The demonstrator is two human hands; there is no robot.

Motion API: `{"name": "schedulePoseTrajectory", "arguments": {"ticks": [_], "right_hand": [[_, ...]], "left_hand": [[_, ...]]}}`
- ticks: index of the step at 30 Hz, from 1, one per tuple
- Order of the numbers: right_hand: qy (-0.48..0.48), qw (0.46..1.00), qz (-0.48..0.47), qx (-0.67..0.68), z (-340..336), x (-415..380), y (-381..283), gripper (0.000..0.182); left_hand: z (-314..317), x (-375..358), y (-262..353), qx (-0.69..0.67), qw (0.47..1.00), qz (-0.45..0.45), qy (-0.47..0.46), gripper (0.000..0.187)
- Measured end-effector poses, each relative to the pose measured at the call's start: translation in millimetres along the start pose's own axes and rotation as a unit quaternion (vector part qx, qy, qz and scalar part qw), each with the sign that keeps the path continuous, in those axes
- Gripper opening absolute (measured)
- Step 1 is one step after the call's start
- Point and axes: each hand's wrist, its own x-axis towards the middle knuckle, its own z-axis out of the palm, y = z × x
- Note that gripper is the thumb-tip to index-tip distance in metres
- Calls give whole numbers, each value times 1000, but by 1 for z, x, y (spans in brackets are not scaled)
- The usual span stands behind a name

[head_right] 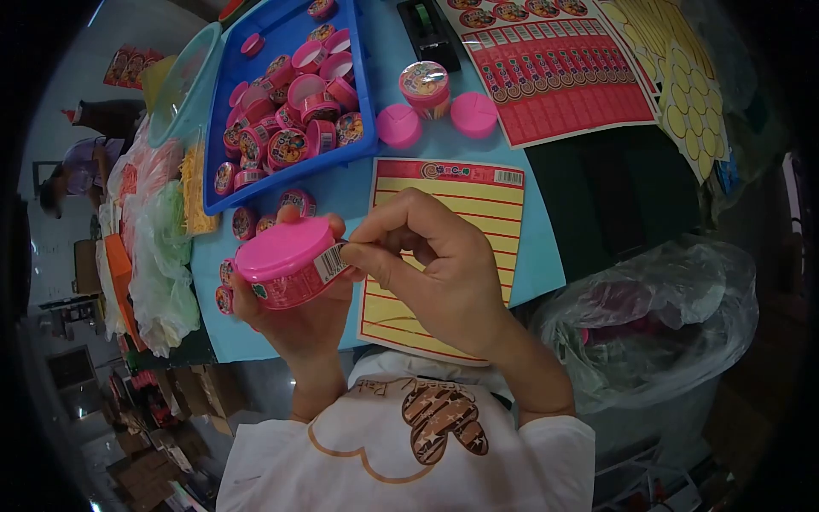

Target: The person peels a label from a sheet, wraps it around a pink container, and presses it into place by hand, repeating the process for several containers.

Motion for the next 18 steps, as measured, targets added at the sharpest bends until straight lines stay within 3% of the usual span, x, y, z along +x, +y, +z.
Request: {"name": "schedulePoseTrajectory", "arguments": {"ticks": [2,7,9,11,13,15,17,18], "right_hand": [[8,1000,-3,22,1,2,8,15],[-11,997,58,41,-8,1,13,22],[5,987,77,140,-6,1,12,31],[8,987,81,140,-7,1,12,34],[11,986,85,141,-8,1,14,38],[43,998,9,46,-10,0,20,40],[40,998,34,26,-12,-3,18,40],[35,998,59,7,-13,-5,17,40]], "left_hand": [[0,0,-3,49,996,-11,79,74],[-15,4,-9,-9,995,-87,52,81],[-19,4,-12,-9,994,-108,21,85],[-21,6,-16,-26,997,-69,4,83],[-25,7,-13,-28,996,-88,21,79],[-25,8,-9,-31,993,-108,38,76],[-17,7,-5,203,962,-153,101,61],[-26,4,-3,201,962,-155,101,61]]}}
